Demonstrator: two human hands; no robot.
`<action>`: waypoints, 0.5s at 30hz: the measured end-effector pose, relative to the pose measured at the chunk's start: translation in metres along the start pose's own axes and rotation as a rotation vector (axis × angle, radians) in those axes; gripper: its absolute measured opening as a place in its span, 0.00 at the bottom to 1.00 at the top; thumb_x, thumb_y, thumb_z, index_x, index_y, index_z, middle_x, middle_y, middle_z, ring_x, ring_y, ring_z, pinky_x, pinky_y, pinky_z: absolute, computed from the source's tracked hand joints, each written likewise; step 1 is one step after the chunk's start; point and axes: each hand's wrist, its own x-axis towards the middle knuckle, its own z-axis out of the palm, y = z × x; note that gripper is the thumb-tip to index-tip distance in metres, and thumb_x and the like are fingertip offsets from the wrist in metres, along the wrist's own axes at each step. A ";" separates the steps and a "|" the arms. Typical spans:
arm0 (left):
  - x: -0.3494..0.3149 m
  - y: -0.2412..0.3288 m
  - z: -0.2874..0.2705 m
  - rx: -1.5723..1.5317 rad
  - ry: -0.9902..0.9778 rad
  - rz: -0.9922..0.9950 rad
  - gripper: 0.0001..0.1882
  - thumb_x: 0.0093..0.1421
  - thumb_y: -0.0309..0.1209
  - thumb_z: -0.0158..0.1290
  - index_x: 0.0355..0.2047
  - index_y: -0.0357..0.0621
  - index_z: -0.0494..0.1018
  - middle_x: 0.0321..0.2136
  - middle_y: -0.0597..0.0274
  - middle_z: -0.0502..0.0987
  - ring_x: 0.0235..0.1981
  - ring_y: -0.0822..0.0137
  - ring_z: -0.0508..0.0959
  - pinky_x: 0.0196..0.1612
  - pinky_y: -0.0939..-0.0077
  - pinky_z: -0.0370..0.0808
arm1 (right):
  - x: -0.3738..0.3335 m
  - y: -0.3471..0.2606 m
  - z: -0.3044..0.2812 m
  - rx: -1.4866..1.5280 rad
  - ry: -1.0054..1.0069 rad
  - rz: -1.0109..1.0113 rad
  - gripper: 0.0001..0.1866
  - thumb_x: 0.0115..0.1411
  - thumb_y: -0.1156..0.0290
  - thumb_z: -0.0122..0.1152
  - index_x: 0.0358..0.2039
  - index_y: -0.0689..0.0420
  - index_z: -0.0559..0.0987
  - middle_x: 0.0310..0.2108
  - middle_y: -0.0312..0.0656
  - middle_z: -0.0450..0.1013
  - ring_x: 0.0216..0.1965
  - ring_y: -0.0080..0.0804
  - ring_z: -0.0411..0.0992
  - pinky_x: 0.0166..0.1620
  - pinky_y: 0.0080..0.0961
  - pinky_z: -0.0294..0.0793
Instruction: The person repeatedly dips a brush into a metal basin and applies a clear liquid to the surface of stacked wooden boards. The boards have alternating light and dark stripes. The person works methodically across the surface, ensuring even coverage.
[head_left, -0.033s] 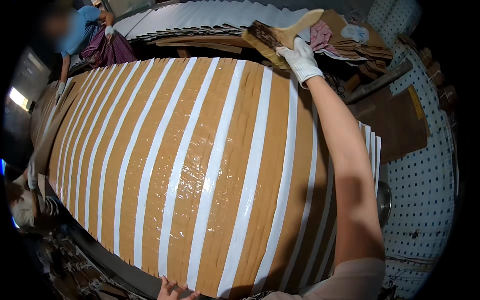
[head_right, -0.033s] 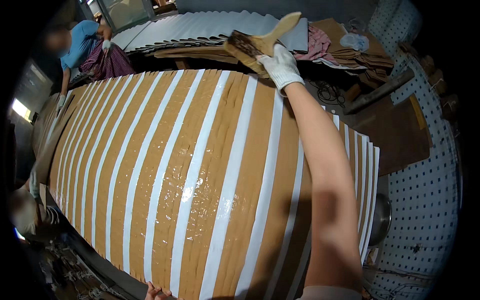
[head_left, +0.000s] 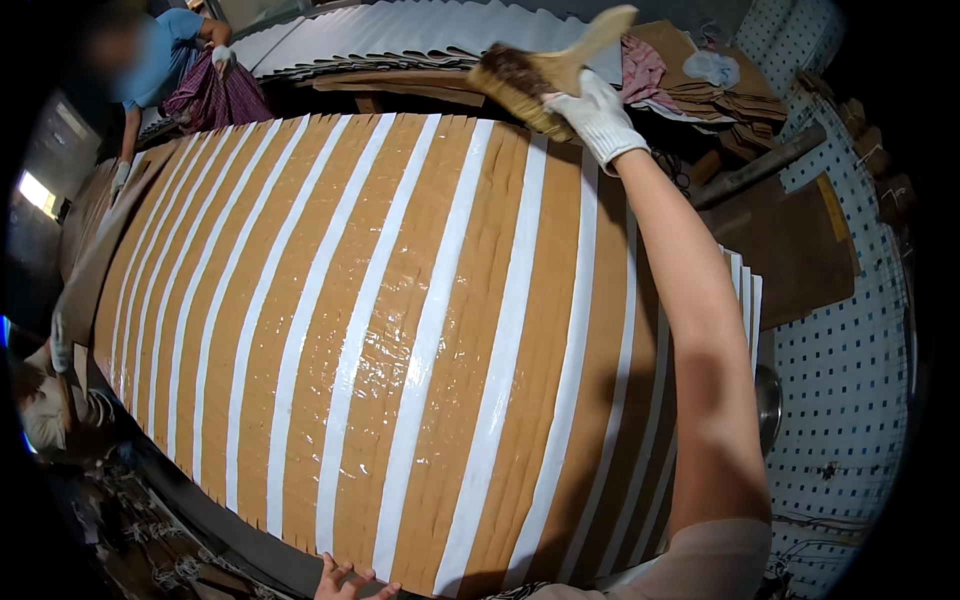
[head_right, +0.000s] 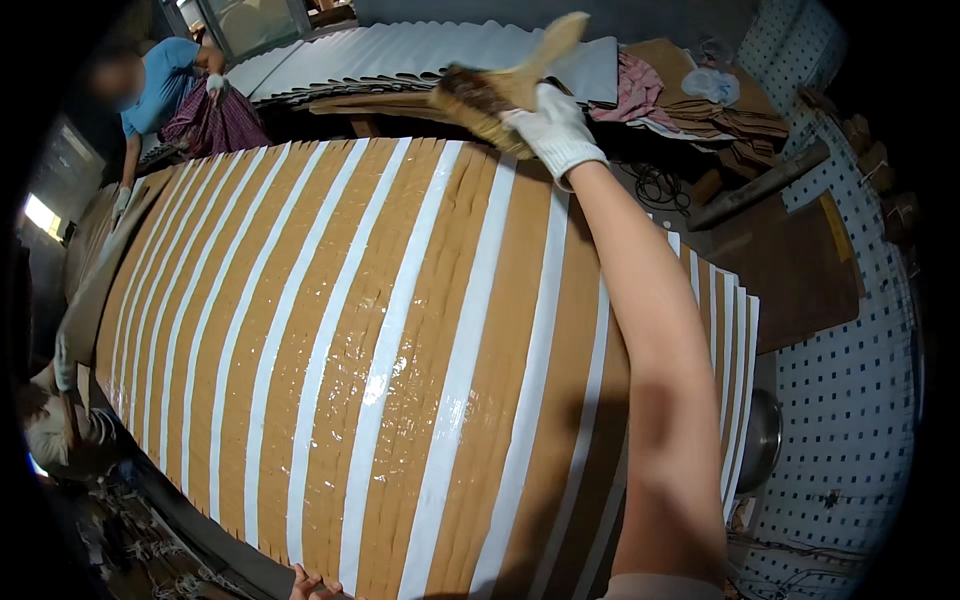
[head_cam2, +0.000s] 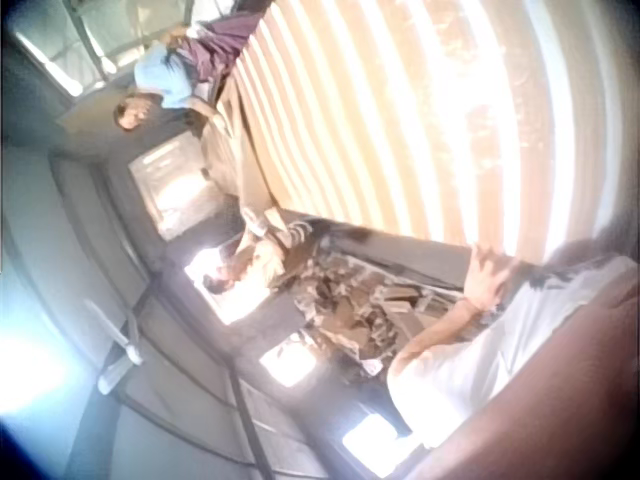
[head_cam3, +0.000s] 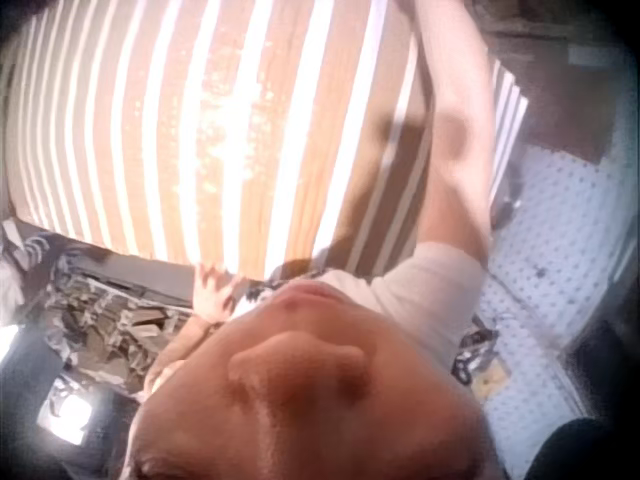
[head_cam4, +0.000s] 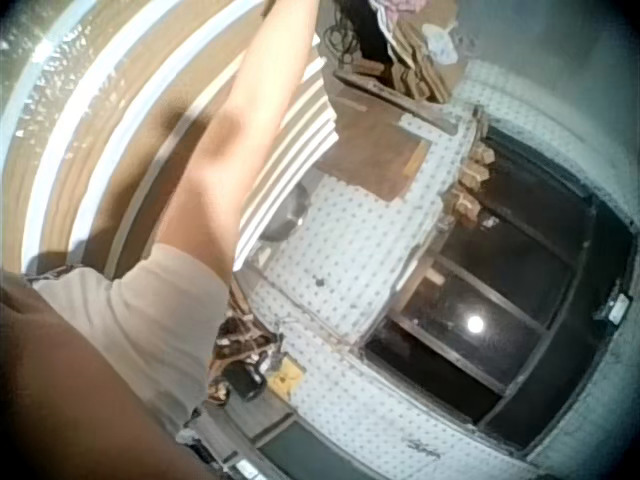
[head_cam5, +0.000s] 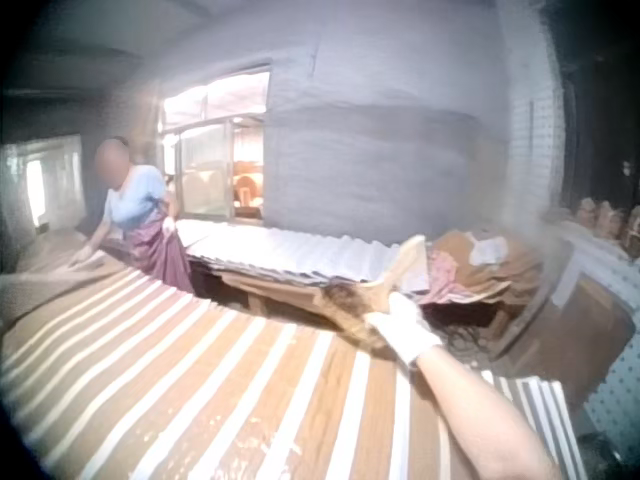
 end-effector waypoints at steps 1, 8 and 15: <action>-0.004 0.000 0.005 -0.001 0.019 -0.004 0.33 0.44 0.33 0.55 0.56 0.63 0.75 0.51 0.44 0.69 0.56 0.38 0.65 0.67 0.28 0.47 | 0.003 -0.008 0.014 0.146 -0.135 -0.057 0.17 0.55 0.62 0.67 0.34 0.62 0.72 0.37 0.55 0.78 0.39 0.49 0.79 0.46 0.36 0.76; -0.003 -0.005 0.005 -0.005 0.069 0.044 0.32 0.46 0.33 0.54 0.56 0.63 0.75 0.50 0.47 0.69 0.56 0.38 0.65 0.67 0.28 0.48 | -0.003 -0.015 0.061 -0.344 -0.094 -0.012 0.20 0.56 0.60 0.67 0.43 0.59 0.75 0.39 0.55 0.77 0.45 0.53 0.75 0.49 0.39 0.73; -0.002 -0.005 0.012 -0.013 0.134 0.049 0.30 0.47 0.33 0.56 0.54 0.64 0.76 0.49 0.49 0.69 0.55 0.40 0.65 0.64 0.25 0.54 | 0.009 -0.058 0.068 -0.269 -0.119 -0.019 0.22 0.55 0.56 0.67 0.43 0.58 0.77 0.43 0.53 0.77 0.48 0.51 0.75 0.50 0.40 0.74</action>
